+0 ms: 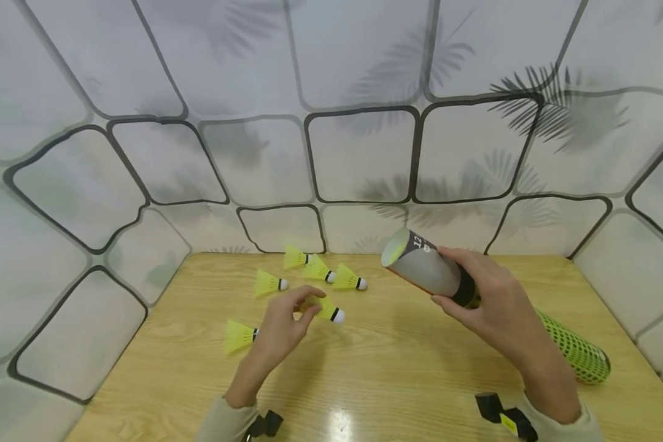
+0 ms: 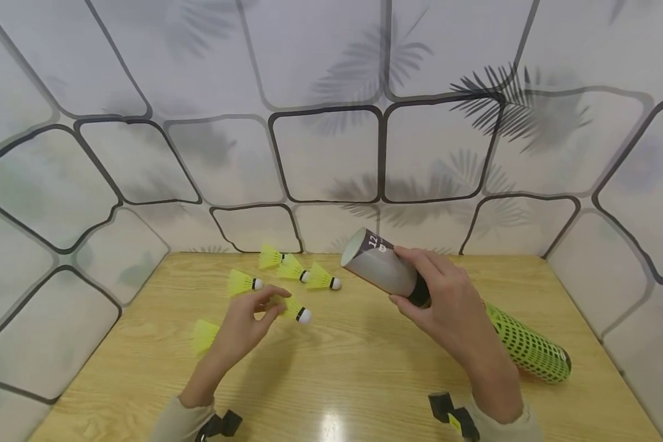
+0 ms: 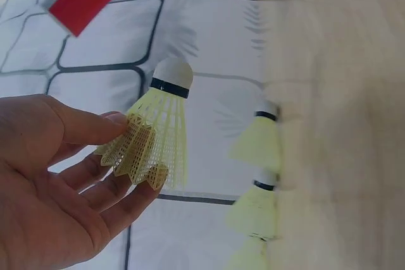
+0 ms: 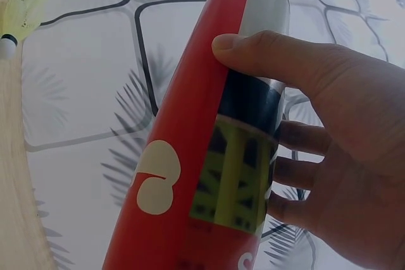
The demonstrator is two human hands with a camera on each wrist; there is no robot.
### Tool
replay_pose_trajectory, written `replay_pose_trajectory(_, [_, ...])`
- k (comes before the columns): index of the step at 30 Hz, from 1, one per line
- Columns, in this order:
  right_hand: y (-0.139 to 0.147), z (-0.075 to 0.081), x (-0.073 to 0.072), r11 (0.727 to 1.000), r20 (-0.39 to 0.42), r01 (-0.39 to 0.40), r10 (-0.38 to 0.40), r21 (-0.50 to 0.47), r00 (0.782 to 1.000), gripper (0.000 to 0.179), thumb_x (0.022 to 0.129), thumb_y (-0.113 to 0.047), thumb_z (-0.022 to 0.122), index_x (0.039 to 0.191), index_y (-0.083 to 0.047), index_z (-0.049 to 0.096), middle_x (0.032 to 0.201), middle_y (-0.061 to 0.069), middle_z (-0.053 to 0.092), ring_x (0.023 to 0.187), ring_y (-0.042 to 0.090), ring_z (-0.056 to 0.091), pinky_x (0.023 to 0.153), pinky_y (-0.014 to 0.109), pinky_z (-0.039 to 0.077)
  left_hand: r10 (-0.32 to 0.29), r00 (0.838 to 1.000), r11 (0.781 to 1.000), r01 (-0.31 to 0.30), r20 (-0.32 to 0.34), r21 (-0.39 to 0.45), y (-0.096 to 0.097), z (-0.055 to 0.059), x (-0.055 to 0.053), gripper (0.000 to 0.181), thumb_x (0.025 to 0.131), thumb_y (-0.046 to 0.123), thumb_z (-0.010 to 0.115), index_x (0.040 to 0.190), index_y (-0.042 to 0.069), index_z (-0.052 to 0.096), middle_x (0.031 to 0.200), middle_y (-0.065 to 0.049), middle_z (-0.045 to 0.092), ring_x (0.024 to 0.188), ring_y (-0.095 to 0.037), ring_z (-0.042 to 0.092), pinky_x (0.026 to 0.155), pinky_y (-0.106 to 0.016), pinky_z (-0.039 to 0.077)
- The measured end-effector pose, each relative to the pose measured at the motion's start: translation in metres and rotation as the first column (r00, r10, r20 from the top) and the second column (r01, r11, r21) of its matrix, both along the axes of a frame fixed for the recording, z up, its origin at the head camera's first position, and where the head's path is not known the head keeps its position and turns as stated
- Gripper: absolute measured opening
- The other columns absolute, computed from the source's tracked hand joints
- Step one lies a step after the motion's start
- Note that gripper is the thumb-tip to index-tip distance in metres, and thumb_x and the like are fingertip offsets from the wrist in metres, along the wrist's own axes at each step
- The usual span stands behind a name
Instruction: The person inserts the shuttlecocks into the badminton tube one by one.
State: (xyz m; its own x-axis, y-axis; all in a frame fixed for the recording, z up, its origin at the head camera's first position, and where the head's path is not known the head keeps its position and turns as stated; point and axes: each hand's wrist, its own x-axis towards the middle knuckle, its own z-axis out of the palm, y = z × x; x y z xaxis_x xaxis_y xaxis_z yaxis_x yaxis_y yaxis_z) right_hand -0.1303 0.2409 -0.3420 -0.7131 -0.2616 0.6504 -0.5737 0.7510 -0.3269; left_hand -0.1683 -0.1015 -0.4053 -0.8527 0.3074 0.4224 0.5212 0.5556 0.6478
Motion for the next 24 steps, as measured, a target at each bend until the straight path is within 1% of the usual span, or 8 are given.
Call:
replay_pose_trajectory(4, [-0.001, -0.001, -0.001, 1.000, -0.004, 0.000, 0.000, 0.009, 1.000, 0.082, 0.070, -0.006, 0.095, 0.143, -0.011, 0.057, 0.129, 0.011, 0.064, 0.110, 0.031, 0.064, 0.081, 0.050, 0.056, -0.019, 0.999, 0.999, 0.020, -0.038, 0.029, 0.001, 0.015, -0.001, 0.023, 0.093, 0.000, 0.074, 0.113, 0.011, 0.074, 0.100, -0.001, 0.076, 0.087, -0.015, 0.073, 0.084, -0.044, 0.061])
replay_pose_trajectory(9, [-0.001, -0.001, -0.002, 1.000, -0.008, -0.006, 0.007, 0.016, 1.000, 0.083, 0.068, -0.005, 0.095, 0.142, -0.009, 0.057, 0.129, 0.012, 0.064, 0.110, 0.030, 0.064, 0.080, 0.049, 0.055, -0.021, 0.997, 0.995, 0.028, -0.078, 0.101, 0.003, 0.032, -0.001, 0.023, 0.093, -0.001, 0.074, 0.113, 0.009, 0.075, 0.102, -0.001, 0.075, 0.089, -0.015, 0.073, 0.085, -0.039, 0.061])
replay_pose_trajectory(15, [-0.003, -0.001, -0.003, 1.000, -0.008, -0.012, 0.013, 0.028, 1.000, 0.083, 0.068, -0.006, 0.095, 0.142, -0.010, 0.057, 0.128, 0.012, 0.064, 0.110, 0.031, 0.064, 0.080, 0.050, 0.055, -0.022, 0.992, 0.984, 0.044, -0.123, 0.175, 0.008, 0.049, -0.002, 0.021, 0.094, 0.003, 0.074, 0.114, 0.010, 0.075, 0.104, -0.002, 0.076, 0.094, -0.016, 0.073, 0.086, -0.035, 0.061])
replay_pose_trajectory(20, [-0.004, -0.002, -0.004, 0.999, 0.000, -0.012, 0.012, 0.032, 1.000, 0.082, 0.068, -0.006, 0.095, 0.141, -0.010, 0.058, 0.127, 0.013, 0.064, 0.111, 0.033, 0.063, 0.081, 0.053, 0.055, -0.025, 0.986, 0.968, 0.065, -0.165, 0.242, 0.015, 0.062, -0.001, 0.020, 0.095, 0.004, 0.074, 0.114, 0.009, 0.075, 0.105, -0.001, 0.075, 0.096, -0.015, 0.073, 0.088, -0.032, 0.060])
replay_pose_trajectory(24, [-0.006, -0.002, -0.004, 0.999, 0.008, -0.014, 0.014, 0.031, 1.000, 0.083, 0.068, -0.006, 0.095, 0.142, -0.010, 0.057, 0.128, 0.014, 0.064, 0.111, 0.035, 0.063, 0.080, 0.055, 0.056, -0.029, 0.982, 0.951, 0.084, -0.185, 0.298, 0.021, 0.069, -0.001, 0.019, 0.095, 0.002, 0.073, 0.113, 0.008, 0.075, 0.100, -0.001, 0.076, 0.094, -0.014, 0.073, 0.090, -0.031, 0.059])
